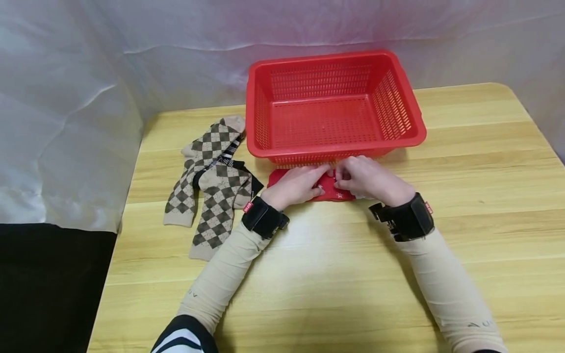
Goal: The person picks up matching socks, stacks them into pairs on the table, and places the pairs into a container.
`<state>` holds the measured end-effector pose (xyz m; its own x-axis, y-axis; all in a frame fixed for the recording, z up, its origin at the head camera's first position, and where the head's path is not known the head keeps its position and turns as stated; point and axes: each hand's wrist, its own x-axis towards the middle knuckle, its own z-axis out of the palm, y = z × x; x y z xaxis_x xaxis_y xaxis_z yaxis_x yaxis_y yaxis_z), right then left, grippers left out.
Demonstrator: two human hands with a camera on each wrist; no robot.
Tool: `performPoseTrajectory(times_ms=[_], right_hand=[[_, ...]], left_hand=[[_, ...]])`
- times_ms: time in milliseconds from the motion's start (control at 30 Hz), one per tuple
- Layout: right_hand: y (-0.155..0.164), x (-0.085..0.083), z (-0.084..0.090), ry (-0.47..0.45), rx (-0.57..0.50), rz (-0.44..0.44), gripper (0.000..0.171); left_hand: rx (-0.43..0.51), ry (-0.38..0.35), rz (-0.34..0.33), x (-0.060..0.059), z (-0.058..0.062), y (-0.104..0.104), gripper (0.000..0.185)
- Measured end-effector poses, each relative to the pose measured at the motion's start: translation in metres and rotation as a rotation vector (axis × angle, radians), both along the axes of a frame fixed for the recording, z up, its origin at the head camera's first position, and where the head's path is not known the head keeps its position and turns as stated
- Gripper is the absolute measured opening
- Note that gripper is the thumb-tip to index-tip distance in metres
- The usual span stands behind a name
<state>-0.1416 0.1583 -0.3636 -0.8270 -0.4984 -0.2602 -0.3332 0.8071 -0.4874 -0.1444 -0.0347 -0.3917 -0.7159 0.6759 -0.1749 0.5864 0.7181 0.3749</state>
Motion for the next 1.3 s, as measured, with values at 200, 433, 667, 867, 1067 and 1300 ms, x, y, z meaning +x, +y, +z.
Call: performPoseTrajectory(times_ms=[200, 433, 667, 867, 1067, 1300], right_hand=[[-0.003, -0.001, -0.013, 0.012, 0.029, -0.016, 0.012], [0.007, -0.007, -0.013, -0.119, 0.003, -0.066, 0.016], [0.017, -0.011, -0.012, -0.195, -0.025, -0.072, 0.017], [0.020, -0.015, -0.013, -0.186, -0.006, -0.059, 0.017], [0.023, -0.016, -0.013, -0.193, 0.013, -0.042, 0.021], [0.029, -0.016, -0.012, -0.227, -0.004, -0.071, 0.029]], left_hand=[[0.011, -0.006, 0.004, 0.000, 0.001, 0.002, 0.047], [0.003, -0.042, 0.022, -0.001, 0.001, 0.003, 0.042], [0.018, -0.091, 0.031, -0.003, 0.002, -0.003, 0.039], [-0.020, -0.109, 0.075, -0.005, 0.006, -0.010, 0.040], [-0.085, -0.119, 0.100, -0.008, 0.008, -0.018, 0.038], [-0.142, -0.227, 0.154, -0.012, 0.013, -0.031, 0.032]])
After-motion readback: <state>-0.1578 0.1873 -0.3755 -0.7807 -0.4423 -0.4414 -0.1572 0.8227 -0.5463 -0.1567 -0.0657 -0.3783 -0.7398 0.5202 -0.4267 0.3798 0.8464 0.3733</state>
